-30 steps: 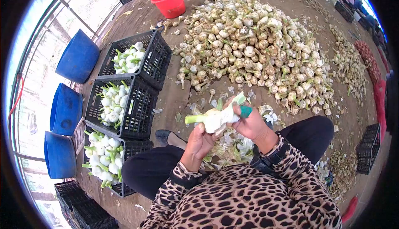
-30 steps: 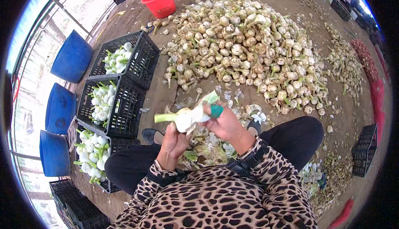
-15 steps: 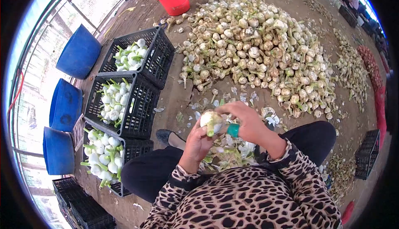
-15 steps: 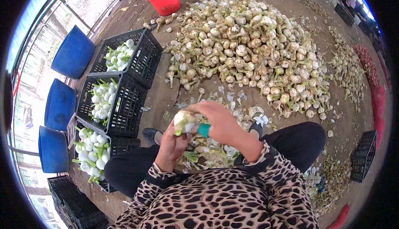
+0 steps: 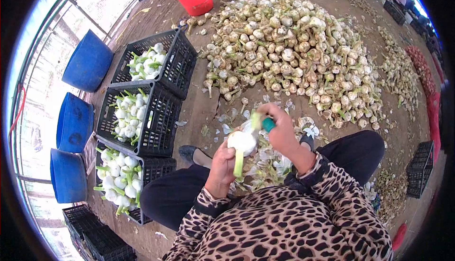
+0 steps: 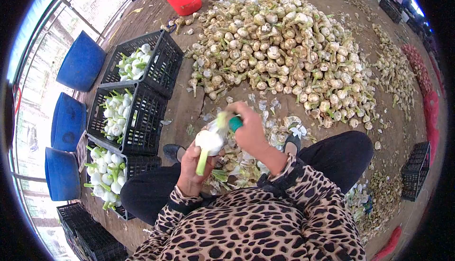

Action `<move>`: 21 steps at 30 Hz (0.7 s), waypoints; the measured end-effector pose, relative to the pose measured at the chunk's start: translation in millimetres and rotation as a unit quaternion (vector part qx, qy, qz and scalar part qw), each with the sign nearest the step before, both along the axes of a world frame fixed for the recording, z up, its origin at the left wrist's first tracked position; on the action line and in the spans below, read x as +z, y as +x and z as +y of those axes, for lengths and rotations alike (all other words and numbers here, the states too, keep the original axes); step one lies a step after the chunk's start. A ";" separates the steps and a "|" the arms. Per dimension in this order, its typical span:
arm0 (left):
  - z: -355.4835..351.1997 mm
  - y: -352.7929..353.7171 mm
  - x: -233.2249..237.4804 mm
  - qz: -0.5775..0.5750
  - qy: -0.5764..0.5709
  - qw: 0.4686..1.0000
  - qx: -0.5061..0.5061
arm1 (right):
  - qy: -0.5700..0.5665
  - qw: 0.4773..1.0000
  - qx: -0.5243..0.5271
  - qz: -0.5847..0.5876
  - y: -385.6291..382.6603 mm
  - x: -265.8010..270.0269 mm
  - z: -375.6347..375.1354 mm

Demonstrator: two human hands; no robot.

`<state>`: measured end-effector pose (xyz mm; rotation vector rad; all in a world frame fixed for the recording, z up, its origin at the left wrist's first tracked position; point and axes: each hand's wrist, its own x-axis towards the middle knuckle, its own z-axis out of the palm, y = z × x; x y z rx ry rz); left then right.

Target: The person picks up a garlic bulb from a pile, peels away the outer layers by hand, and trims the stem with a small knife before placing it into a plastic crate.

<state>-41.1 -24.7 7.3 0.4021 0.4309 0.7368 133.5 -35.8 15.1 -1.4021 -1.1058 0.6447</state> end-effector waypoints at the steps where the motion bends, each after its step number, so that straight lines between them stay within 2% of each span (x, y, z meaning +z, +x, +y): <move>1: 0.4 1.1 4.6 0.030 0.014 0.999 -0.008 | -0.065 0.998 -0.012 0.015 9.4 -9.0 2.8; 3: -1.1 3.4 9.6 0.090 0.041 0.995 -0.022 | -0.195 0.979 -0.034 0.043 26.3 -16.9 5.4; 4: -2.9 3.6 1.0 0.063 0.046 0.997 -0.003 | -0.215 0.974 -0.055 -0.037 33.4 -15.5 5.0; 6: -3.0 5.0 -0.2 0.095 0.032 0.994 0.037 | -0.251 0.943 -0.096 -0.195 42.3 -8.5 4.2; 8: 1.1 3.9 -5.1 0.138 0.042 0.987 0.068 | -0.106 0.965 0.015 -0.238 30.5 0.1 -8.9; 10: 1.5 3.5 -4.2 0.151 0.045 0.984 0.084 | 0.031 0.950 0.111 -0.292 21.7 20.6 -15.0; 12: 1.5 3.6 -7.8 0.140 0.061 0.985 0.075 | 0.050 0.947 0.135 -0.289 10.8 19.9 -15.8; 14: -1.8 8.3 -5.2 0.156 0.030 0.983 0.087 | 0.061 0.943 0.136 -0.297 1.7 14.2 -16.9; 17: -2.0 7.1 -7.8 0.149 0.024 0.985 0.084 | 0.115 0.902 0.130 -0.395 -3.3 12.8 -16.5; 21: -5.2 7.3 -7.1 0.157 0.026 0.986 0.059 | 0.116 0.869 0.131 -0.463 -3.1 17.0 -14.1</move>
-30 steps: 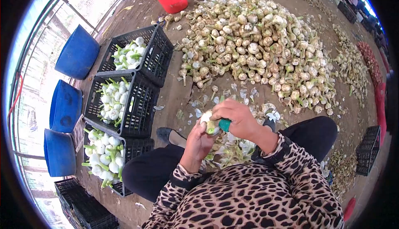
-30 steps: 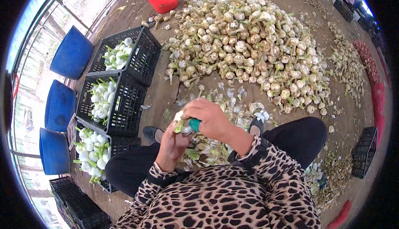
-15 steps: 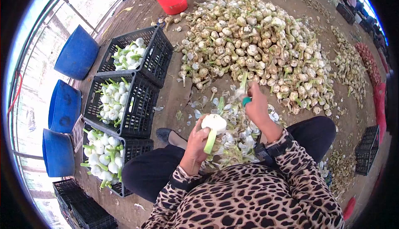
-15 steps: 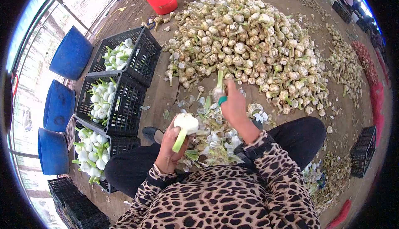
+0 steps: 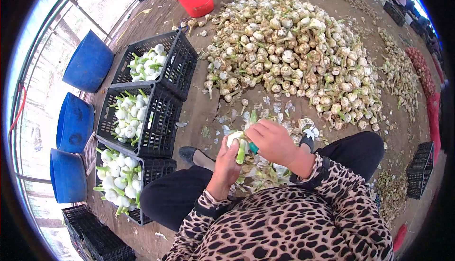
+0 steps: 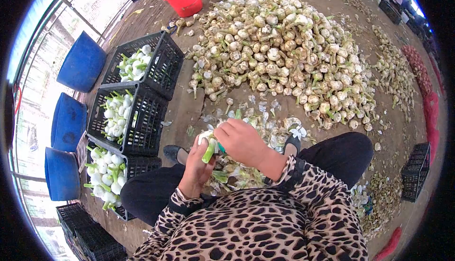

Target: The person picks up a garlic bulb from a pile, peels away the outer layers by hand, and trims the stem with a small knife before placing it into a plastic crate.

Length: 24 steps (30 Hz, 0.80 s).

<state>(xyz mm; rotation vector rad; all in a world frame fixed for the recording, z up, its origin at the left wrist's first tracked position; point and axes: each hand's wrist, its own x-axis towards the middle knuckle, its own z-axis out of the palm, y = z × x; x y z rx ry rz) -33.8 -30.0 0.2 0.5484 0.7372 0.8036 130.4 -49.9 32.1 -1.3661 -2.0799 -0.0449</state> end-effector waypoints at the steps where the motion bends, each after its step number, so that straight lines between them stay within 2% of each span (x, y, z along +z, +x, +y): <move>1: -0.1 -1.0 1.9 0.003 -0.003 1.000 -0.016 | -0.002 1.000 -0.006 -0.006 1.8 -1.4 1.6; 3: 1.7 -5.2 5.6 0.009 -0.007 0.999 -0.048 | -0.005 1.000 -0.017 -0.019 7.9 -9.6 8.0; 7: 0.1 -7.9 4.6 -0.018 0.037 0.996 -0.083 | -0.104 0.987 -0.107 -0.064 35.5 -35.7 16.0; 10: 2.7 -6.1 2.6 0.002 0.032 0.999 -0.027 | -0.220 0.971 -0.094 0.021 35.2 -38.4 4.4; 11: 3.8 -5.0 -0.2 0.004 0.027 1.000 -0.008 | -0.290 0.948 -0.096 0.087 31.8 -27.0 2.6; 14: 6.7 -3.5 -8.2 -0.024 0.037 0.999 0.004 | -0.163 0.960 -0.061 0.218 20.1 -11.9 -5.2; 17: 5.6 -1.2 -5.0 -0.035 0.013 0.999 -0.024 | -0.065 0.977 -0.026 0.202 4.3 -8.6 -8.0; 24: 0.9 1.5 3.1 -0.011 -0.003 1.000 -0.010 | -0.010 0.999 0.007 0.051 5.2 -8.8 -5.7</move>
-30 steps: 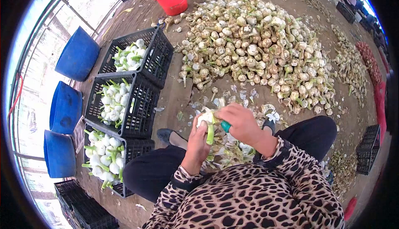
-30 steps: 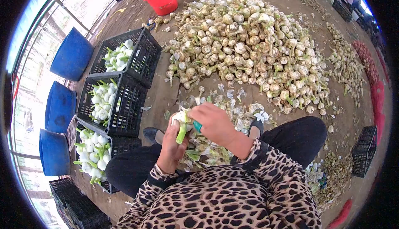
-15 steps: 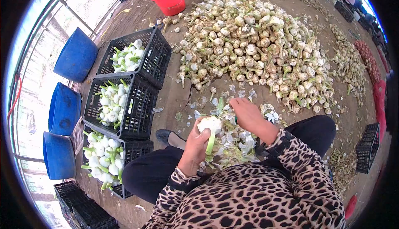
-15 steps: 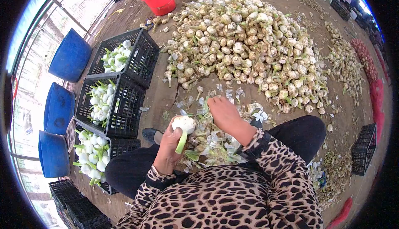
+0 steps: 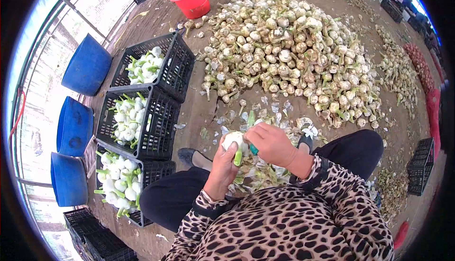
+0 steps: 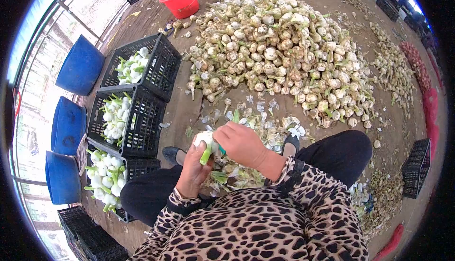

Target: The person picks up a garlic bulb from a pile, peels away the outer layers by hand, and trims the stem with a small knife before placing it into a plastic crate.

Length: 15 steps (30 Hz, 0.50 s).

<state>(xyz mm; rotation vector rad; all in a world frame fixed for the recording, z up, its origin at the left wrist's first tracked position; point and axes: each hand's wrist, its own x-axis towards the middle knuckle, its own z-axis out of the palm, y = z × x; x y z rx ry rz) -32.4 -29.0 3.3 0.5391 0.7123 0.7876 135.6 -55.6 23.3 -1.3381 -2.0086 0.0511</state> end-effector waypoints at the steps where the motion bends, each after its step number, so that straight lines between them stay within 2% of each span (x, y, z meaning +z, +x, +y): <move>1: 1.4 -2.4 1.8 0.007 -0.006 1.000 -0.017 | 0.001 1.000 0.002 -0.016 0.8 1.7 -0.7; 5: 0.7 -7.1 7.3 0.055 0.002 0.990 -0.134 | -0.002 0.997 -0.053 -0.048 14.5 0.5 9.9; 8: -1.8 -3.3 15.7 0.074 0.037 0.989 -0.125 | -0.053 0.989 -0.110 -0.079 25.0 -13.3 17.3; 9: -0.9 -2.8 18.5 0.076 0.016 0.990 -0.122 | -0.073 0.988 -0.100 -0.088 27.3 -11.9 18.0; 12: 0.4 0.5 14.3 0.058 0.097 0.990 -0.079 | -0.180 0.956 -0.170 -0.158 36.3 -22.4 12.3; 15: 7.4 -0.9 -4.8 0.159 0.248 0.954 -0.049 | -0.360 0.922 -0.111 -0.085 37.8 -16.7 2.4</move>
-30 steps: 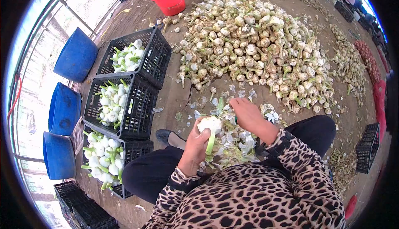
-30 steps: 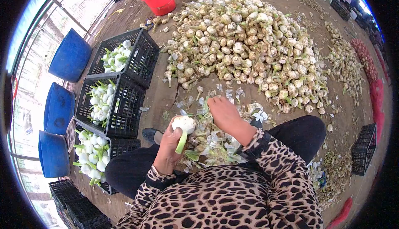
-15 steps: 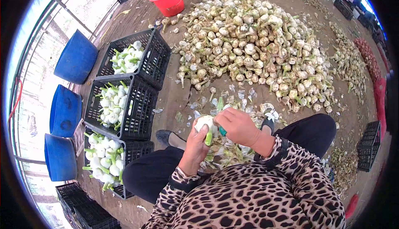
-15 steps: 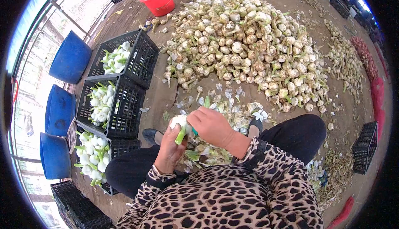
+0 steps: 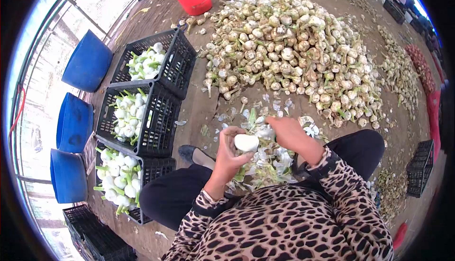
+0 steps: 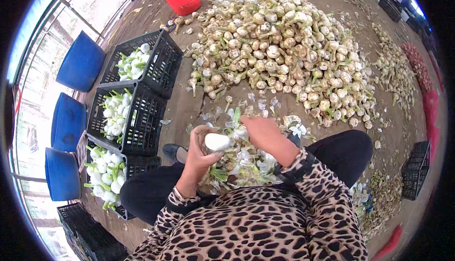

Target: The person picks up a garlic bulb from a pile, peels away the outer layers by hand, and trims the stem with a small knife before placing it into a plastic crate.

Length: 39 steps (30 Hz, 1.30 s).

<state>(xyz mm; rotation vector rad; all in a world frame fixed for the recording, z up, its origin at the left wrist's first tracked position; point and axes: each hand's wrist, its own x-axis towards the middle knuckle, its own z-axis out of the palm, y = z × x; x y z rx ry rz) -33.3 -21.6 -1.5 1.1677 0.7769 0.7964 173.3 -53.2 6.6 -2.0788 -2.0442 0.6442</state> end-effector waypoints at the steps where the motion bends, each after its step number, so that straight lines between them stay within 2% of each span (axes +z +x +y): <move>1: -0.2 -1.1 -0.1 0.075 0.059 0.995 -0.004 | 0.015 0.996 -0.022 0.083 -2.7 5.0 -2.6; 3: 2.7 -3.5 12.3 0.231 0.182 0.956 0.007 | 0.048 0.965 -0.045 0.253 -14.5 11.5 0.5; 4: 1.8 -5.2 17.4 0.316 0.208 0.926 -0.002 | 0.079 0.929 -0.051 0.357 -19.7 6.0 -0.7; 5: 2.0 -6.4 -4.3 0.335 0.196 0.922 -0.007 | 0.086 0.921 -0.036 0.377 -25.2 10.9 -0.1; 6: 0.2 -9.0 -19.0 0.309 0.235 0.921 -0.011 | 0.079 0.913 -0.032 0.399 -27.9 3.4 5.2; 7: 2.2 -11.2 -10.5 0.260 0.306 0.914 -0.052 | 0.049 0.918 -0.043 0.391 -25.5 -8.9 9.8; 8: -3.2 -5.3 -24.0 0.256 0.348 0.902 -0.008 | 0.070 0.931 -0.061 0.353 -26.8 -10.9 16.3; 9: -1.1 -1.9 -6.3 0.204 0.242 0.947 -0.062 | 0.043 0.969 -0.051 0.237 -24.7 -6.4 20.6; 10: -2.3 -2.7 -0.2 0.182 0.210 0.960 -0.039 | 0.095 0.976 -0.031 0.194 -23.5 -19.7 20.0; 12: -1.0 -6.6 -6.8 0.155 0.160 0.975 0.006 | 0.045 0.942 -0.047 0.329 -16.7 -47.5 20.0; 14: -0.1 -10.0 -15.2 0.155 0.114 0.980 0.059 | -0.034 0.845 -0.122 0.519 -36.9 -34.0 15.0; 15: 0.3 -13.3 -16.8 0.161 0.074 0.983 0.046 | -0.075 0.778 -0.161 0.602 -44.9 -32.2 11.9; 17: 4.9 -21.9 -17.0 0.175 -0.003 0.984 0.022 | -0.096 0.802 -0.061 0.586 -57.1 -43.5 15.6; 18: 4.5 -22.9 -27.7 0.151 0.001 0.988 0.039 | -0.109 0.772 -0.086 0.621 -67.6 -38.0 16.3; 21: 11.0 -24.7 -52.3 0.184 -0.011 0.978 0.097 | -0.197 0.680 -0.168 0.686 -76.0 -50.9 33.9; 22: 9.1 -18.4 -83.9 0.129 0.030 0.973 0.188 | -0.258 0.646 -0.229 0.681 -73.4 -57.5 41.4; 23: 9.2 -33.1 -44.1 0.067 -0.107 0.976 0.175 | -0.273 0.642 -0.263 0.666 -78.2 -52.3 45.6; 24: 11.0 -31.2 -72.3 0.010 -0.057 0.973 0.225 | -0.291 0.633 -0.278 0.661 -74.8 -64.9 51.1; 25: 14.9 -34.9 -61.6 0.014 -0.070 0.959 0.275 | -0.309 0.624 -0.292 0.656 -70.7 -77.3 56.2; 26: 15.9 -36.6 -34.5 -0.027 -0.118 0.943 0.309 | -0.312 0.619 -0.302 0.654 -62.3 -100.1 62.3; 27: 15.4 -34.9 -33.1 -0.091 -0.149 0.923 0.342 | -0.354 0.588 -0.309 0.658 -57.0 -123.5 77.1; 28: 14.1 -41.1 -38.4 -0.111 -0.160 0.918 0.346 | -0.382 0.608 -0.309 0.624 -63.4 -128.3 97.6; 29: 13.9 -42.1 -24.6 -0.102 -0.188 0.913 0.348 | -0.380 0.597 -0.253 0.660 -64.8 -126.5 118.3; 30: 15.2 -41.1 -27.0 -0.117 -0.197 0.908 0.350 | -0.324 0.668 -0.209 0.637 -84.9 -81.3 143.9; 31: 13.7 -40.3 -31.0 -0.129 -0.211 0.902 0.354 | -0.326 0.652 -0.161 0.666 -94.6 -68.8 180.4; 32: 15.0 -40.5 -36.0 -0.120 -0.196 0.908 0.350 | -0.332 0.577 -0.081 0.742 -104.0 -61.3 221.1; 34: 19.2 -41.2 -35.6 -0.120 -0.183 0.912 0.348 | -0.212 0.671 -0.033 0.710 -133.6 29.6 264.0; 35: 20.4 -41.9 -29.2 -0.132 -0.178 0.909 0.353 | -0.161 0.700 -0.080 0.691 -138.6 35.3 285.6; 36: 21.5 -40.7 -25.1 -0.164 -0.188 0.899 0.361 | -0.098 0.754 -0.099 0.642 -135.4 25.8 305.1; 37: 22.5 -40.8 -26.7 -0.148 -0.201 0.899 0.359 | -0.032 0.800 -0.109 0.589 -131.4 10.1 318.3; 39: 27.2 -44.6 -31.3 -0.112 -0.217 0.900 0.361 | -0.073 0.920 -0.057 0.381 -101.0 -48.6 324.7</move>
